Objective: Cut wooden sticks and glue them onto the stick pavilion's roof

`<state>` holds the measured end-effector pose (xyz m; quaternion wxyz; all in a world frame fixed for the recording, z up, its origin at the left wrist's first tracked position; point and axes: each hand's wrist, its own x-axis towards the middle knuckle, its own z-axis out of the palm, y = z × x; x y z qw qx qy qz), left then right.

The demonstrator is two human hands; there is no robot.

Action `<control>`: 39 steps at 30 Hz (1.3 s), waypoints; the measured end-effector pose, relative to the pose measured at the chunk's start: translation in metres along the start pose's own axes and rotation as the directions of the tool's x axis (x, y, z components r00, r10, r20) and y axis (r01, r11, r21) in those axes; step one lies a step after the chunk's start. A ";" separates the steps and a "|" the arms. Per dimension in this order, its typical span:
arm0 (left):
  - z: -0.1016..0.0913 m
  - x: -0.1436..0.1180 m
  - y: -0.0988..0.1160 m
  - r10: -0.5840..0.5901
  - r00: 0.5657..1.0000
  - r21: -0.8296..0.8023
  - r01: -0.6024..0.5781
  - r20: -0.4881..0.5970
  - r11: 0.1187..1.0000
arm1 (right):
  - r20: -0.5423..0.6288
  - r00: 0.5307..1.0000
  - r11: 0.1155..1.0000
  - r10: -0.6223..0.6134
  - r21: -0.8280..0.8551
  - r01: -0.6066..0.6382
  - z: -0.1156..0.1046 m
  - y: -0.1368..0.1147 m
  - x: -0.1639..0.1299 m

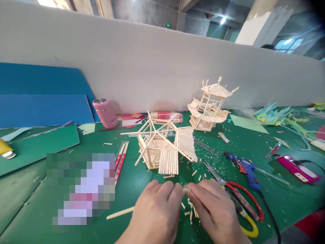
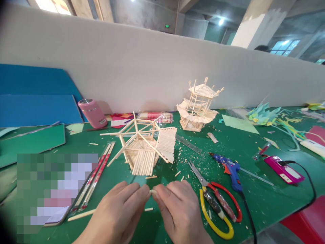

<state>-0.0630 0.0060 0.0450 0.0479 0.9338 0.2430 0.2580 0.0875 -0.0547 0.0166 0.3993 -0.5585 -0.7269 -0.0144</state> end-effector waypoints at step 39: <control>0.032 -0.017 0.003 -0.424 0.830 -0.600 0.556 0.364 0.575 | 0.524 0.669 0.203 0.527 0.687 -0.698 0.011 0.015 -0.020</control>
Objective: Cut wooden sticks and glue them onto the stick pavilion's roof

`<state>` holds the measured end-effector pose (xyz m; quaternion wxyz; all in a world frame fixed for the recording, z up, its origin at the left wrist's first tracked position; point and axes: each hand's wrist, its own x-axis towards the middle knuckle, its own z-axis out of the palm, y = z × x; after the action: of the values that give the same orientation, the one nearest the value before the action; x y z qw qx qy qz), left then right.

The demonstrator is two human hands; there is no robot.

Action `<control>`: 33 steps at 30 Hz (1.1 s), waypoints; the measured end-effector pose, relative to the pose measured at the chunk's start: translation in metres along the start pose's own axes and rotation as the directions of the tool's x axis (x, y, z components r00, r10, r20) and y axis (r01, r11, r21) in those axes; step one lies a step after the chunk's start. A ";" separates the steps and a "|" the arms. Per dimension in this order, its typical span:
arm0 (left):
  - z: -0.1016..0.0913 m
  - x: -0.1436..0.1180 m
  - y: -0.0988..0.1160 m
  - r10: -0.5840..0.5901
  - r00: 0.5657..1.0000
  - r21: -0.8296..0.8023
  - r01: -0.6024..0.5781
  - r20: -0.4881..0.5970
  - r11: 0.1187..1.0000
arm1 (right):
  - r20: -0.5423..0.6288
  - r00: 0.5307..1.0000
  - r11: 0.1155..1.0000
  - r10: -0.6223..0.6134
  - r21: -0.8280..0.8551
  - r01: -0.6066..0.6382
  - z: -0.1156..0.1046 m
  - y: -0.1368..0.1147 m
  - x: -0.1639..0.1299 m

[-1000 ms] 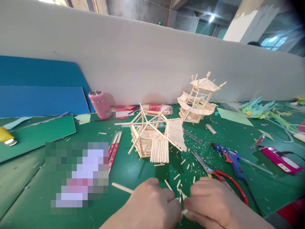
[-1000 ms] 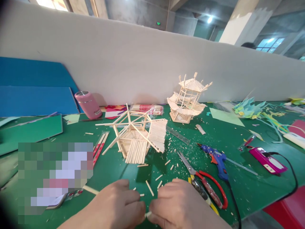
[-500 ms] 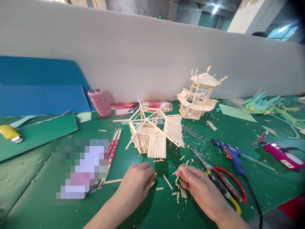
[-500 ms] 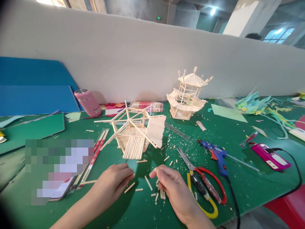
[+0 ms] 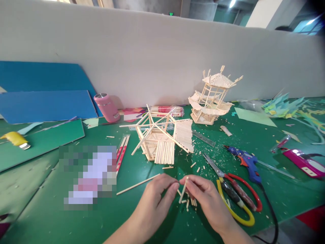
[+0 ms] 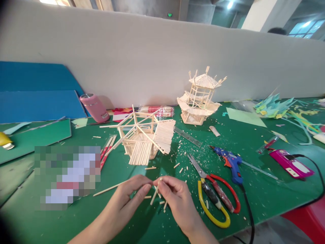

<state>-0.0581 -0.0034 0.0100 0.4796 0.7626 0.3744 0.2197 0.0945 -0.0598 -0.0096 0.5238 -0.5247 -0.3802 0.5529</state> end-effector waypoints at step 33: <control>0.029 -0.007 -0.011 -0.322 0.939 -0.850 0.266 0.121 0.455 | -0.289 0.937 0.472 -0.198 -0.866 -0.168 -0.156 0.013 -0.060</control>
<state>-0.0464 -0.0219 -0.0129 0.8117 0.3431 0.3561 0.3107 0.2385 -0.1410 -0.0363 0.2427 -0.8044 -0.5148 0.1706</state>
